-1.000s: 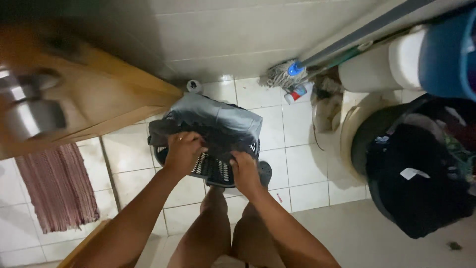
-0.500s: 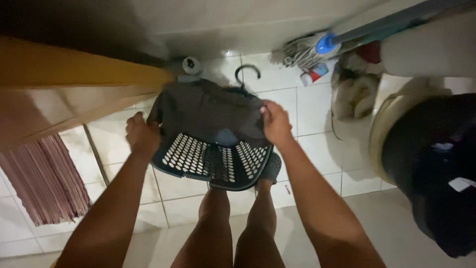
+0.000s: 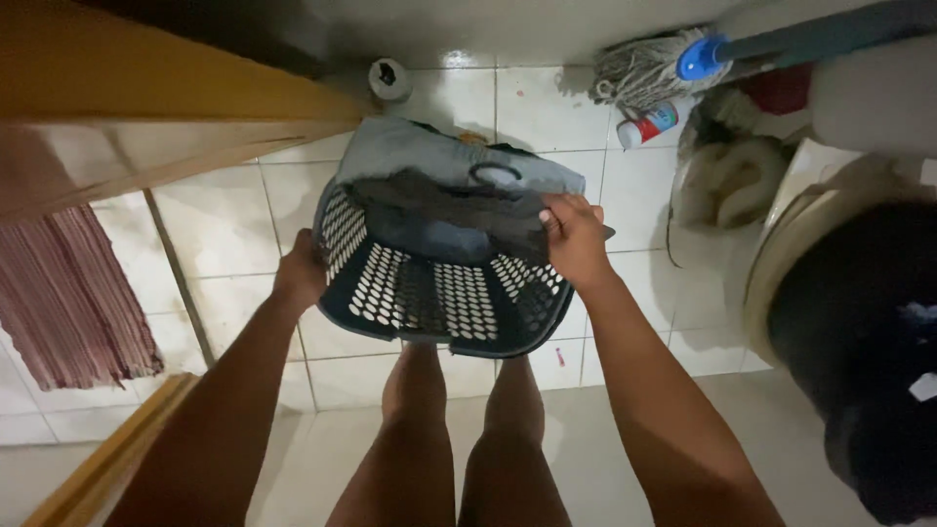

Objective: The person is taking clothes out of a bucket, putting them on hangers, and placing them into a laundry basket.

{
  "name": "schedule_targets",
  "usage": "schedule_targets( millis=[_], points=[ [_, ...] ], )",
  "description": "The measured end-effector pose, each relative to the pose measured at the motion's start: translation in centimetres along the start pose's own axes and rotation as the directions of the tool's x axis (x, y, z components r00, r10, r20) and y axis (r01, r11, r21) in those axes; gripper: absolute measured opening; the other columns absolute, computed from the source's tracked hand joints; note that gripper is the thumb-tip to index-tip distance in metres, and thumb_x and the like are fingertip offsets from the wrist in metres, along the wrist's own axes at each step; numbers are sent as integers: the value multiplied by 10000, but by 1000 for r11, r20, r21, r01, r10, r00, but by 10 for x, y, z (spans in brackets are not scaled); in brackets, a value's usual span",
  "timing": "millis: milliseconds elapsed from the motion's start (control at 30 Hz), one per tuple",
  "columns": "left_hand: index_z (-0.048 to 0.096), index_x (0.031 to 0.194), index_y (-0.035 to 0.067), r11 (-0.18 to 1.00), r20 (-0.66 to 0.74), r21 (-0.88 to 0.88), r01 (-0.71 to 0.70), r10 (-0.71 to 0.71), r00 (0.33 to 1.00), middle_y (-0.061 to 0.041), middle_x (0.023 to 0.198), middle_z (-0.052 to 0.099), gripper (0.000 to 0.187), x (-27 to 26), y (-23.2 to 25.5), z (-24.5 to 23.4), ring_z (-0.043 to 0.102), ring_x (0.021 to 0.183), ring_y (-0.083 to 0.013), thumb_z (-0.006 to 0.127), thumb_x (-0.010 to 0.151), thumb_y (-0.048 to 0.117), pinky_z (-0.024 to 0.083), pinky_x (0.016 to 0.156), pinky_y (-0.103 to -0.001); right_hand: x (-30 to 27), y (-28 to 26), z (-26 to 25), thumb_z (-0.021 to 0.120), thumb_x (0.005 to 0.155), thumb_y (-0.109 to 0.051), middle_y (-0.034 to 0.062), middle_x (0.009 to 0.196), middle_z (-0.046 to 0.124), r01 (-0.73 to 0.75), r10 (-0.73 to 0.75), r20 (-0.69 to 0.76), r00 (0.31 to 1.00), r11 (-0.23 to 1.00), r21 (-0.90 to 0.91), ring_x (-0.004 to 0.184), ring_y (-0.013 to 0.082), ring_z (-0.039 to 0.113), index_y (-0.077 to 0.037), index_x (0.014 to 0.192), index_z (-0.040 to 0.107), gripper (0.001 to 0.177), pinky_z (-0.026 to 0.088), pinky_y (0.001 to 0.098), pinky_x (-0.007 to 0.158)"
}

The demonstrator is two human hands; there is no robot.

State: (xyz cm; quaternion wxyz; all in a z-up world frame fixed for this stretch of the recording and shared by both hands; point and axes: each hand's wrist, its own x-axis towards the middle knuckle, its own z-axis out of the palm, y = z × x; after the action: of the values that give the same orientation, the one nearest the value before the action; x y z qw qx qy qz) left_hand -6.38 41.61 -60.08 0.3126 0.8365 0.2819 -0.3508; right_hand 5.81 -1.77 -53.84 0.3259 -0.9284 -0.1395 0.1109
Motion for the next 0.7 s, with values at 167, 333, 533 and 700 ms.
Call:
schedule_targets(
  millis=[167,333,533,700],
  points=[
    [463,1239,77,999,-52,-54,9,-11,999,-315,1085,679,224,-14,-21,31,652,1019,-531,452,1024,140,512,838,-580,0,-14,-6,663,943,-86,116,1091,716,62,-63,70,996,998,9,1080,332,631,-51,1133,701,197,401,462,926],
    [411,1330,104,981,-112,-160,109,-128,985,-346,1127,673,254,-12,-33,63,614,1058,-571,434,1084,163,483,869,-619,-1,-11,-7,669,923,-82,135,1112,708,189,-187,133,973,982,3,1101,345,623,-45,1123,701,206,397,476,946],
    [342,1374,105,981,-209,-193,13,-54,976,-343,1151,660,601,-18,-21,72,618,1107,-556,673,874,118,514,912,-590,-13,-1,-17,662,940,-97,162,1110,695,179,-180,160,970,984,24,1068,373,631,-31,1143,690,214,417,459,936],
    [404,1304,69,986,-235,-74,146,-160,959,-358,1130,663,561,-51,-7,69,636,1109,-543,727,848,121,515,942,-585,-24,-15,-30,636,973,-110,158,1103,699,177,-192,139,971,977,114,1033,371,649,-34,1141,675,189,440,431,947]
  ],
)
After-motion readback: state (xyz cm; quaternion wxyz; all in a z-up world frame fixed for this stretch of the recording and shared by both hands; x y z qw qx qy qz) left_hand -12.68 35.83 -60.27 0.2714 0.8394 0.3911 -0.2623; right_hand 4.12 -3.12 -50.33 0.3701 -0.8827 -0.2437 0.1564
